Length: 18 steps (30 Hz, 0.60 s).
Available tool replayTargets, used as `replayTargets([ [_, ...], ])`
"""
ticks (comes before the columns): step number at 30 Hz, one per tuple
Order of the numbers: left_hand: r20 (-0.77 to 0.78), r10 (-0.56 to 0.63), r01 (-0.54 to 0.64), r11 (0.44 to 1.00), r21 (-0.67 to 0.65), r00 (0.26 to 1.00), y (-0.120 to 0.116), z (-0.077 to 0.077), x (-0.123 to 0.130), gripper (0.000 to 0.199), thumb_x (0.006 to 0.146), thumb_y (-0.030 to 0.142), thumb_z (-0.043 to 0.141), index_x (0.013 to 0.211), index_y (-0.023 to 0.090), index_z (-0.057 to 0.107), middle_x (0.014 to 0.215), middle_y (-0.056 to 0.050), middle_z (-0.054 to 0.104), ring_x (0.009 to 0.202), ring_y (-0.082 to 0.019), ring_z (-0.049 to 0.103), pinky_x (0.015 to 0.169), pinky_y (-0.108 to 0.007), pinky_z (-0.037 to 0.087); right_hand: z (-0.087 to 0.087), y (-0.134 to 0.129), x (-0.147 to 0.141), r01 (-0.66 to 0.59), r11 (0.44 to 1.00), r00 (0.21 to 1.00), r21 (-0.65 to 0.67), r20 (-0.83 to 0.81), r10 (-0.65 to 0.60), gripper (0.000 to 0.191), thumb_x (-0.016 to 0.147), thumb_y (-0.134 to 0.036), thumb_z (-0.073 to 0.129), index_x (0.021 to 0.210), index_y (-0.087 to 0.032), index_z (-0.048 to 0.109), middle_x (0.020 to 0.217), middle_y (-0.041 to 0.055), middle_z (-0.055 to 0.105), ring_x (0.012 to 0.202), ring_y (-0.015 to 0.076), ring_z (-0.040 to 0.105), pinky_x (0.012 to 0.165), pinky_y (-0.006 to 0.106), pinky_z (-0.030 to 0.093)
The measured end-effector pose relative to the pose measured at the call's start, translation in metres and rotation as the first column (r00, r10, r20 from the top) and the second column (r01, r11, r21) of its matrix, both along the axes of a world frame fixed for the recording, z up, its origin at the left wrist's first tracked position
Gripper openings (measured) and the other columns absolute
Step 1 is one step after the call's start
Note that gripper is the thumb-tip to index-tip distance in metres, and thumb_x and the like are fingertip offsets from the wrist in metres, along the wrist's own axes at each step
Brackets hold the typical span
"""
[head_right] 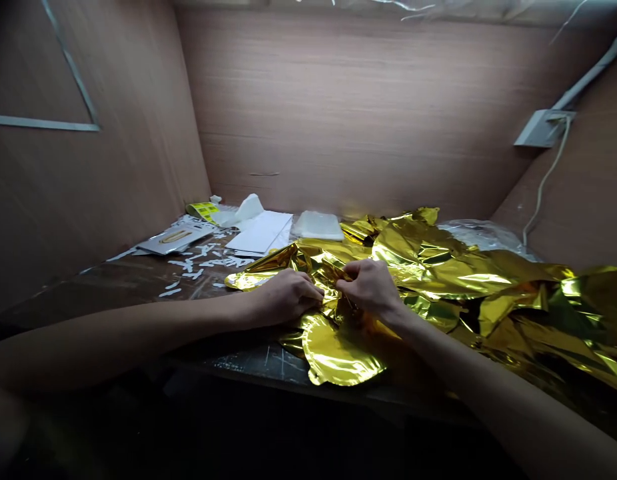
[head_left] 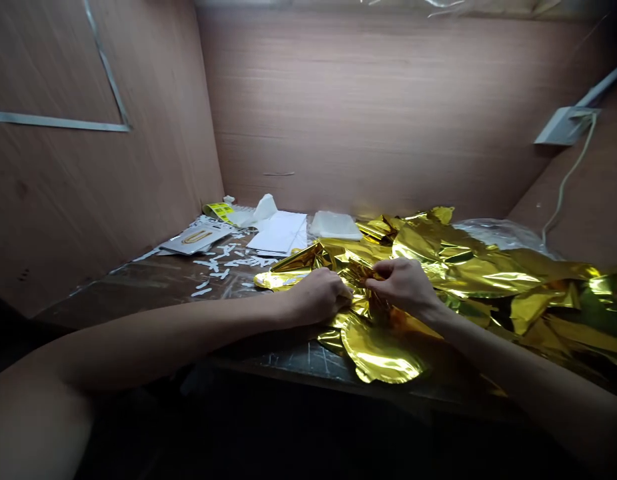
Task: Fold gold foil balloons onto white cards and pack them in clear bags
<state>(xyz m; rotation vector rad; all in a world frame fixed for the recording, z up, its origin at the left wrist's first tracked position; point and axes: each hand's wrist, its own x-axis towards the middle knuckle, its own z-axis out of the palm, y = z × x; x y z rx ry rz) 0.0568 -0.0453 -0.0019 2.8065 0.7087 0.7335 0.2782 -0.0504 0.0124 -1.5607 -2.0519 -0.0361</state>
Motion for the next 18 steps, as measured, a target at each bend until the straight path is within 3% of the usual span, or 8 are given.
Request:
replayTargets([
  [2, -0.004, 0.005, -0.005, 1.000, 0.008, 1.000, 0.001, 0.000, 0.000, 0.023, 0.085, 0.012, 0.061, 0.069, 0.020, 0.077, 0.070, -0.003, 0.072, 0.069, -0.015, 0.062, 0.070, -0.025, 0.044, -0.002, -0.008, -0.005, -0.060, 0.988, 0.988, 0.141, 0.149, 0.039, 0.017, 0.082, -0.024, 0.062, 0.068, -0.018, 0.069, 0.062, 0.0019, 0.062, 0.057, 0.0132, 0.047, 0.060, 0.028, 0.032],
  [4, -0.011, -0.007, 0.007, 1.000, 0.013, 1.000, 0.003, 0.000, -0.001, 0.021, 0.084, 0.011, 0.062, 0.071, 0.020, 0.077, 0.072, -0.003, 0.073, 0.066, -0.014, 0.060, 0.067, -0.025, 0.042, -0.004, -0.017, -0.012, -0.134, 0.970, 0.938, 0.201, 0.342, 0.058, 0.020, 0.086, -0.016, 0.055, 0.073, -0.016, 0.069, 0.070, 0.0059, 0.065, 0.058, 0.0140, 0.048, 0.059, 0.029, 0.028],
  [8, -0.012, -0.032, 0.032, 0.999, 0.001, 0.999, 0.004, 0.002, -0.003, 0.018, 0.080, 0.006, 0.066, 0.071, 0.018, 0.077, 0.066, -0.001, 0.070, 0.059, -0.011, 0.055, 0.062, -0.024, 0.039, -0.006, -0.028, -0.023, -0.274, 0.954, 0.779, 0.125, 0.611, 0.143, 0.021, 0.086, -0.005, 0.050, 0.081, -0.013, 0.069, 0.076, 0.0103, 0.066, 0.060, 0.0164, 0.050, 0.056, 0.033, 0.020],
  [11, 0.082, 0.067, -0.067, 0.998, -0.001, 0.994, 0.005, 0.003, -0.005, 0.010, 0.076, 0.007, 0.074, 0.071, 0.015, 0.074, 0.063, 0.001, 0.066, 0.059, -0.012, 0.055, 0.060, -0.023, 0.040, -0.007, -0.028, -0.024, -0.333, 0.936, 0.721, 0.111, 0.670, 0.177, 0.025, 0.092, -0.006, 0.048, 0.080, -0.013, 0.068, 0.077, 0.0104, 0.065, 0.061, 0.0169, 0.051, 0.056, 0.035, 0.021],
  [12, 0.125, 0.102, -0.105, 0.994, 0.013, 0.987, 0.006, 0.003, -0.005, 0.007, 0.074, 0.008, 0.077, 0.076, 0.015, 0.075, 0.070, 0.000, 0.068, 0.063, -0.013, 0.058, 0.062, -0.024, 0.042, -0.008, -0.027, -0.023, -0.342, 0.933, 0.712, 0.113, 0.679, 0.179, 0.027, 0.094, -0.006, 0.047, 0.079, -0.014, 0.067, 0.077, 0.0102, 0.065, 0.061, 0.0167, 0.051, 0.056, 0.035, 0.022],
  [14, 0.185, 0.135, -0.145, 0.989, 0.041, 0.973, 0.009, 0.003, -0.006, 0.021, 0.073, 0.011, 0.083, 0.092, 0.015, 0.078, 0.090, -0.005, 0.073, 0.078, -0.017, 0.065, 0.072, -0.025, 0.048, -0.009, -0.024, -0.020, -0.349, 0.930, 0.702, 0.112, 0.689, 0.180, 0.028, 0.096, -0.008, 0.046, 0.079, -0.014, 0.067, 0.078, 0.0099, 0.066, 0.061, 0.0164, 0.050, 0.056, 0.035, 0.022],
  [16, 0.157, 0.114, -0.119, 0.992, 0.028, 0.981, 0.013, 0.003, -0.007, 0.026, 0.077, 0.013, 0.081, 0.103, 0.018, 0.080, 0.103, -0.007, 0.075, 0.089, -0.019, 0.069, 0.081, -0.027, 0.051, -0.010, -0.022, -0.018, -0.358, 0.929, 0.692, 0.094, 0.695, 0.196, 0.029, 0.097, -0.007, 0.045, 0.082, -0.013, 0.069, 0.078, 0.0093, 0.066, 0.060, 0.0159, 0.049, 0.056, 0.035, 0.024],
  [18, 0.071, 0.087, -0.085, 0.996, -0.022, 0.994, 0.017, 0.003, -0.007, 0.018, 0.083, 0.013, 0.075, 0.099, 0.019, 0.082, 0.098, -0.007, 0.079, 0.086, -0.018, 0.071, 0.080, -0.026, 0.051, -0.009, -0.020, -0.016, -0.367, 0.928, 0.689, 0.072, 0.691, 0.219, 0.029, 0.096, -0.006, 0.045, 0.084, -0.013, 0.070, 0.079, 0.0087, 0.067, 0.060, 0.0149, 0.048, 0.056, 0.034, 0.025],
])
